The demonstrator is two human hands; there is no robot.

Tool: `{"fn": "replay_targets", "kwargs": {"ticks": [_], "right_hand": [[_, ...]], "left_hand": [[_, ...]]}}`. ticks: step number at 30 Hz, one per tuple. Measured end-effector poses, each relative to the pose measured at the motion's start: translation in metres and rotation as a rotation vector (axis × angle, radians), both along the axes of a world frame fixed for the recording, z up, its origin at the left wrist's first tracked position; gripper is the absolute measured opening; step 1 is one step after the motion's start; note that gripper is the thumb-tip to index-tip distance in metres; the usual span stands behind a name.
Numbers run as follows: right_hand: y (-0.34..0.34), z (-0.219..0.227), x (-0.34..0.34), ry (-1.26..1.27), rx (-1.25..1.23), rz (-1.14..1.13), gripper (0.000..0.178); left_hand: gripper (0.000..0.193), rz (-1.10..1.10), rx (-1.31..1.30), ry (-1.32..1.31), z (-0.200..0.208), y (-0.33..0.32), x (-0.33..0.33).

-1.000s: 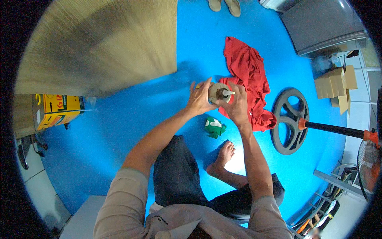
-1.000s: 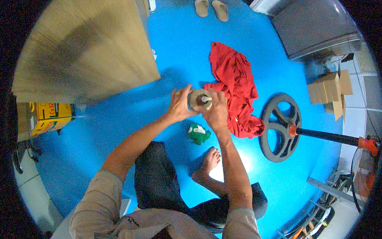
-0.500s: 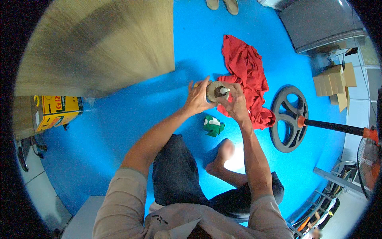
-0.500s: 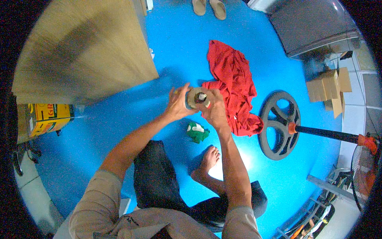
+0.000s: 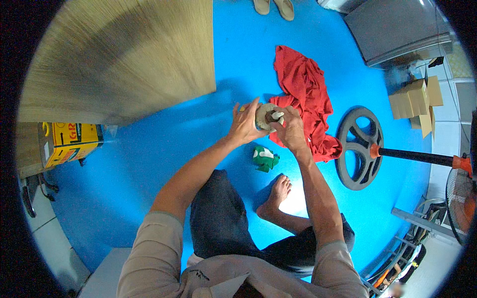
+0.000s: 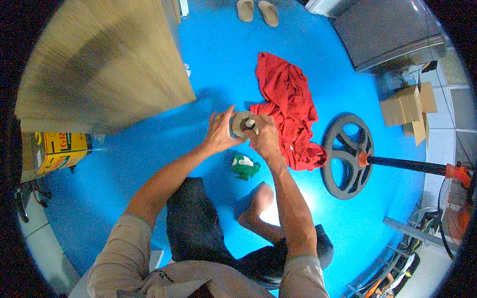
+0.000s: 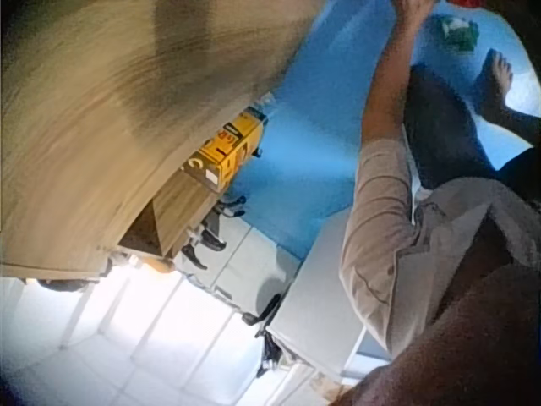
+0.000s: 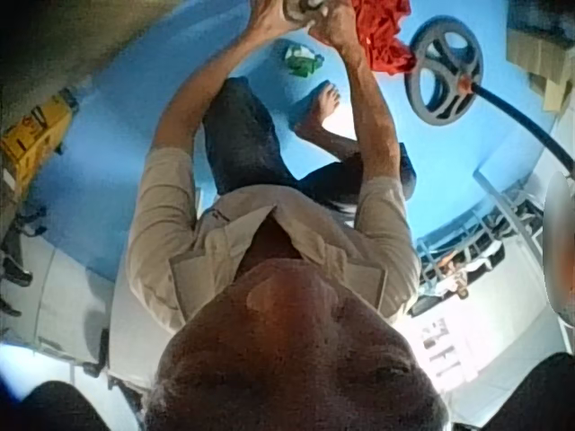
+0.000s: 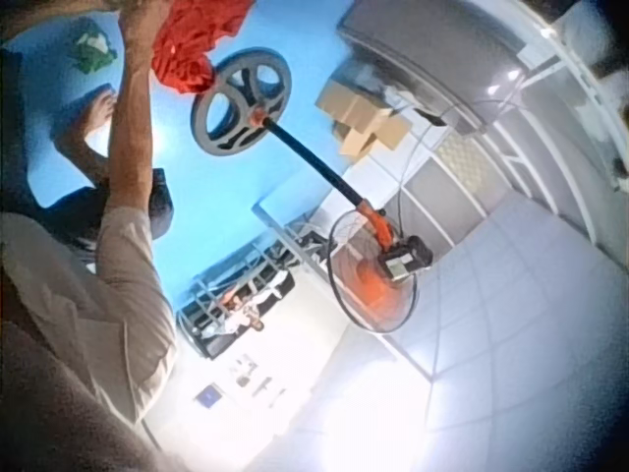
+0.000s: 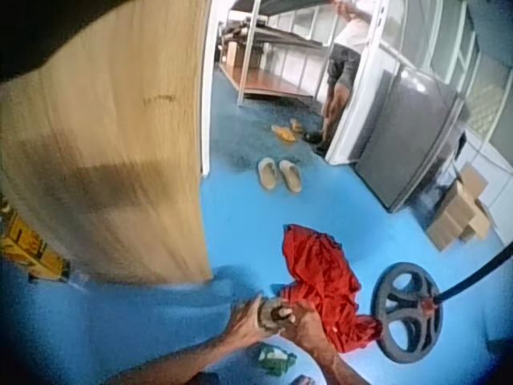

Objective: The person sits on a blue floor, opens a large white container, and uses a green cloth to wipe a small area of the floor. They then stand, walk through a doorway into a larger industrial room, and rub their hands together.

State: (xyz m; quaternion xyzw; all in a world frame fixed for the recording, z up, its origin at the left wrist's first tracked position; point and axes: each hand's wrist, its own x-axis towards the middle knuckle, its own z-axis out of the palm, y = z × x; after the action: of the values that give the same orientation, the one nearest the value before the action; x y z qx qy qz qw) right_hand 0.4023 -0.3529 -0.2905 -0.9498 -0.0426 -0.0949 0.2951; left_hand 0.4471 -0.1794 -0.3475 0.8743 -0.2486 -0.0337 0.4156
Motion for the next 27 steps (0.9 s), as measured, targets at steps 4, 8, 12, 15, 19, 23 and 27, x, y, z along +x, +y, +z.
{"fn": "replay_targets", "kwargs": {"ticks": [4,8,12,15,19,23,27], "right_hand": [[0.027,-0.005,-0.005,-0.045,-0.037,-0.230,0.039],[0.037,0.001,-0.004,0.017,-0.089,-0.342,0.042],[0.010,0.004,0.001,0.065,0.119,-0.137,0.039],[-0.001,-0.009,0.001,0.037,0.152,-0.107,0.033],[0.033,-0.015,-0.004,-0.004,-0.056,-0.436,0.040],[0.042,0.013,-0.004,0.006,0.058,-0.384,0.046],[0.003,0.002,-0.002,0.126,0.165,-0.080,0.043]], "left_hand": [[0.116,-0.014,0.008,-0.013,-0.007,0.001,0.003],[0.119,-0.029,0.013,-0.038,-0.011,0.004,0.004],[0.117,0.007,0.014,0.016,-0.002,0.002,0.000],[0.117,0.018,-0.022,0.023,-0.007,-0.003,0.001],[0.115,-0.012,-0.043,-0.042,-0.008,-0.004,0.004],[0.113,-0.007,-0.017,-0.017,-0.004,0.006,0.004],[0.113,0.012,-0.004,-0.013,-0.001,0.000,0.000]]}}
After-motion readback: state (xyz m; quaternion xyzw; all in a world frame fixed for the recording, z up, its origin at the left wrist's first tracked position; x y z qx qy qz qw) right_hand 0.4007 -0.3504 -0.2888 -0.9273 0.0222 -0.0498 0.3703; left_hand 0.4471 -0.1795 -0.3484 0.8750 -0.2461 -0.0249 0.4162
